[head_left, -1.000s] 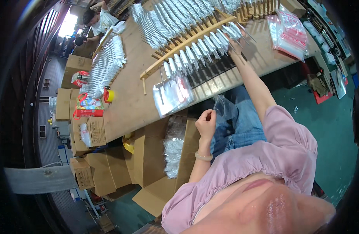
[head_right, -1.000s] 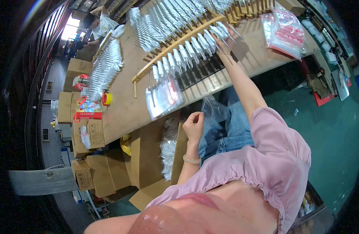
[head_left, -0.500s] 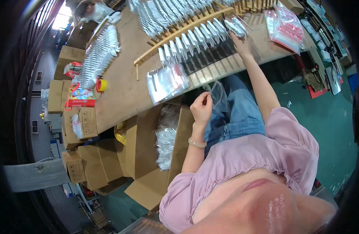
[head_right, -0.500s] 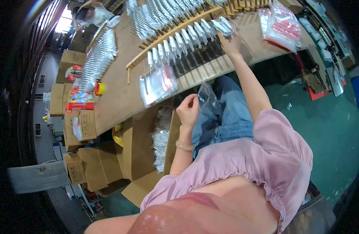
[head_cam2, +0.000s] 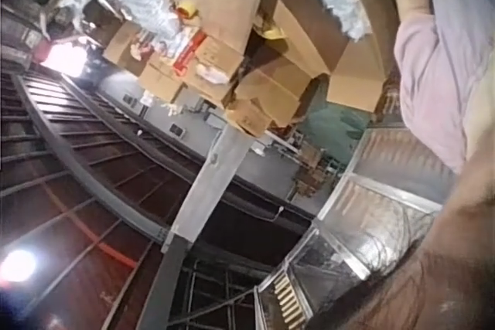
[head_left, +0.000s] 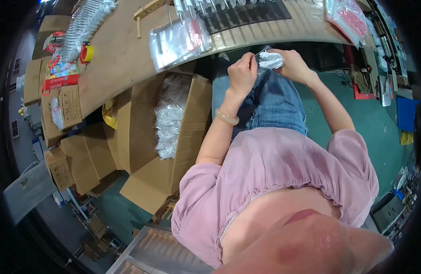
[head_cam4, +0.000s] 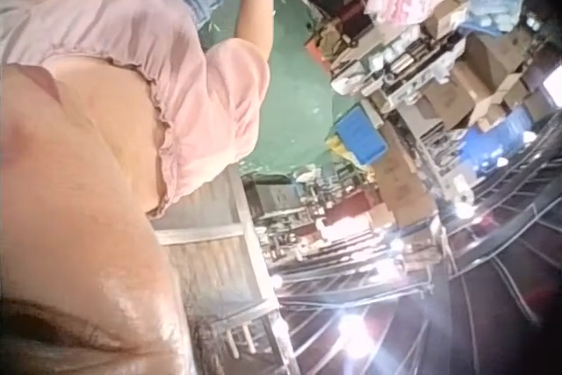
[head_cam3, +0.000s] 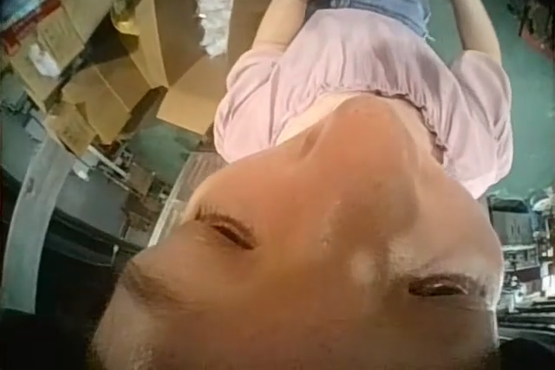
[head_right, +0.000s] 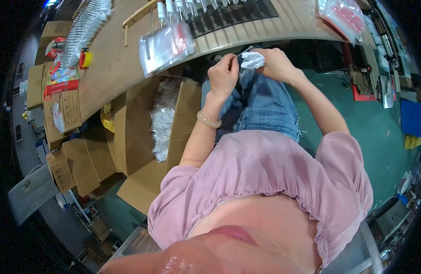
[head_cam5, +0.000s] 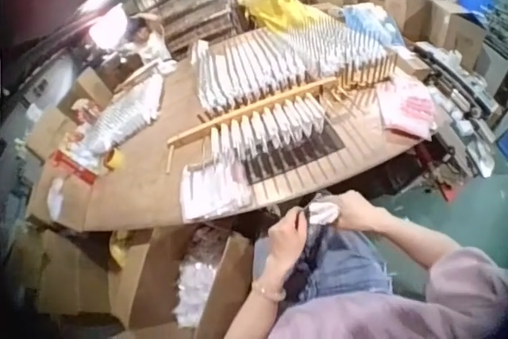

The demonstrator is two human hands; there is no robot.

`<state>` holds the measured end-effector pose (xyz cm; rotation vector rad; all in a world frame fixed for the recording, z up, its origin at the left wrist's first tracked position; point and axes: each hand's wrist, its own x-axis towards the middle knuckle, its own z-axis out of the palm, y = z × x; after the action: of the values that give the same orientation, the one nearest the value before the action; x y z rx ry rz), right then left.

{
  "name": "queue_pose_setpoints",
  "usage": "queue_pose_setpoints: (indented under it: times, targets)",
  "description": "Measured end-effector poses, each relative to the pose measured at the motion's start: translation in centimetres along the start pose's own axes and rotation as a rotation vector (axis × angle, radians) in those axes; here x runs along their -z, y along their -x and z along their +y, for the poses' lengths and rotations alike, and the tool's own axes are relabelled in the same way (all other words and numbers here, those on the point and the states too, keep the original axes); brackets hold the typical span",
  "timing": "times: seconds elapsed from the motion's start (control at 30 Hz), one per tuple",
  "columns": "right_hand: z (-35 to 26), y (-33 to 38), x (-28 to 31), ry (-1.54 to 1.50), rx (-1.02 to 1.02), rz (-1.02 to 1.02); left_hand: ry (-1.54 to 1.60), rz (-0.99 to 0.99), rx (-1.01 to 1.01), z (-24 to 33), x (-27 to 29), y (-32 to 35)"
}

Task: Place small industrial components into plastic bags and organize them on the workbench.

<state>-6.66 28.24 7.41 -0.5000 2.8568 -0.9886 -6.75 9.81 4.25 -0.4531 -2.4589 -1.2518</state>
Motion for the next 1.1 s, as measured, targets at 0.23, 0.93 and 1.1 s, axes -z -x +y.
queue_pose_setpoints:
  times: [0.23,0.93,1.1]
  targets:
    - [-0.8,-2.2,0.3,-0.223,-0.259,-0.513,0.032,0.055,0.031,-0.3,-0.5,1.3]
    - [-0.8,-2.6,0.6,0.194,-0.044,-0.523,0.037,0.058,0.083,0.0,-0.5,1.1]
    - [-1.0,-3.0,1.4,0.298,-0.002,-0.514,0.040,0.064,0.042,0.4,-0.4,1.1]
